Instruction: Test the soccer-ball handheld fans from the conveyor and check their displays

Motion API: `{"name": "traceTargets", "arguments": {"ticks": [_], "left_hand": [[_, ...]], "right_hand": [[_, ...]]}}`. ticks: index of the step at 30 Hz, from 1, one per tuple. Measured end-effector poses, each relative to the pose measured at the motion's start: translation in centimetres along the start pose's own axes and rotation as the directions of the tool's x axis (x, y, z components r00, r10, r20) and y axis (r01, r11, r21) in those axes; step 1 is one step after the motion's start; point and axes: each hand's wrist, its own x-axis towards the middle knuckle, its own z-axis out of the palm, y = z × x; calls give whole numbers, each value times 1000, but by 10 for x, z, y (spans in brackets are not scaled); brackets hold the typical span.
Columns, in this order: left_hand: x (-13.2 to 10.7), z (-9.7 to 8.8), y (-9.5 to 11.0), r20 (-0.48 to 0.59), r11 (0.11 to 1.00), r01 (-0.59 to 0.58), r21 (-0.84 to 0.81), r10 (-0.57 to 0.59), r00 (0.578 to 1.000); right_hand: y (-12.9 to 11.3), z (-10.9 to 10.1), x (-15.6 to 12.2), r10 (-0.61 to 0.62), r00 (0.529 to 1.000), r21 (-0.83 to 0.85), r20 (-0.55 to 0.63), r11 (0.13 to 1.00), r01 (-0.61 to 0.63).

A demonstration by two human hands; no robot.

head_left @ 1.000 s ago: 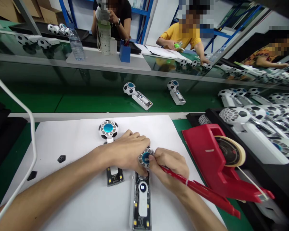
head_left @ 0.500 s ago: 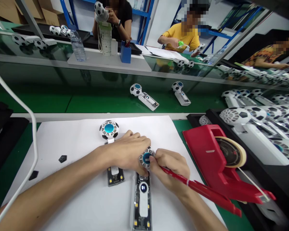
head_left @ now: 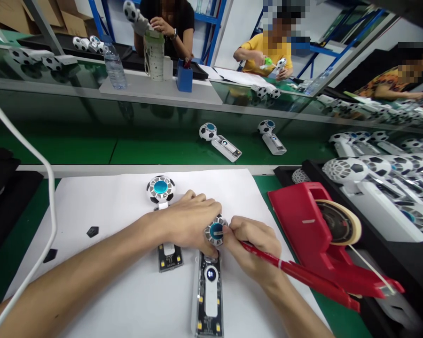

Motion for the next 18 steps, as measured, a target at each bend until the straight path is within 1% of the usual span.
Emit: {"name": "traceTargets", "arguments": {"ticks": [13, 14, 16, 18], "left_hand": [[-1, -1, 1, 4, 1000, -5, -4, 5, 1000], [-2, -2, 2, 6, 1000, 2, -3, -1, 1000], [-3, -2, 3, 8, 1000, 23, -5, -23, 1000], [-4, -3, 5, 15, 999, 44, -14, -44, 999]], "right_hand": [[-2, -1, 3, 10, 1000, 16, 30, 1000, -11], [-3, -4, 2, 15, 1000, 11, 22, 1000, -16], [-8, -18, 0, 22, 999, 2, -42, 1000, -22], [-19, -43, -7, 46, 989, -63, -144, 996, -56]]}}
